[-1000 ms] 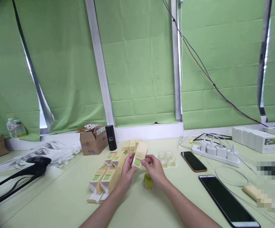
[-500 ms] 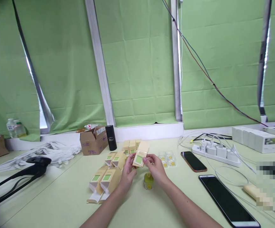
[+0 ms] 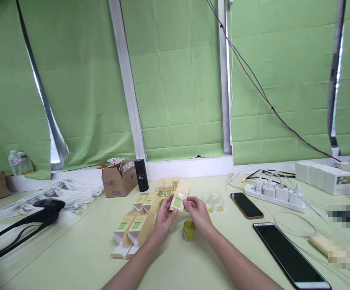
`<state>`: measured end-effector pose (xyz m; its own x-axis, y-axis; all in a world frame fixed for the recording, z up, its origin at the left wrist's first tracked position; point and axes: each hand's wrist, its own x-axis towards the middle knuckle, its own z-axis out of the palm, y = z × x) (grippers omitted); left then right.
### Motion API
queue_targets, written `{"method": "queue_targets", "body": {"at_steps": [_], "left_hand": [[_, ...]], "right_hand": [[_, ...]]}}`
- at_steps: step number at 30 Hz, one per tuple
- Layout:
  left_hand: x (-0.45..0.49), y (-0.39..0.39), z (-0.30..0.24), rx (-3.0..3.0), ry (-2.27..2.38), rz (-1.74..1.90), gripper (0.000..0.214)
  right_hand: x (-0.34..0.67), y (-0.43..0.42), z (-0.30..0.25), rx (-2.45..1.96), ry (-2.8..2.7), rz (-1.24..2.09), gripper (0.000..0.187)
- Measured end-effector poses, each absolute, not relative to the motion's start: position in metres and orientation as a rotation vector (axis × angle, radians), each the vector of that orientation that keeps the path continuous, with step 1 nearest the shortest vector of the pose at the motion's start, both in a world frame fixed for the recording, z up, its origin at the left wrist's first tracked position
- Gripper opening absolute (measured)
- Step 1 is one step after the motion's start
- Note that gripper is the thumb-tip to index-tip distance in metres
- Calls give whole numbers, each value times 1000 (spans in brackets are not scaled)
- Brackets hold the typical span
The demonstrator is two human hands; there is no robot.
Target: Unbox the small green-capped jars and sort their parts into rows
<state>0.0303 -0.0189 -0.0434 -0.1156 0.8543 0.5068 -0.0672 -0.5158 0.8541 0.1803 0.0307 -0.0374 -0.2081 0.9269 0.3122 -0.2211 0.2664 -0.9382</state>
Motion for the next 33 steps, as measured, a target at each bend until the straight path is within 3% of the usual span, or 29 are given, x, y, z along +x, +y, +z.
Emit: {"method": "queue_targets", "body": {"at_steps": [26,33], "left_hand": [[28,-16,-51,1600,895,1680,70],[30,-21,-45,1654,1250,1723,51]], "right_hand": [[186,30,-26,-789,-1266,1281,67],[184,25,-25,-763,-1253,1304,64]]}}
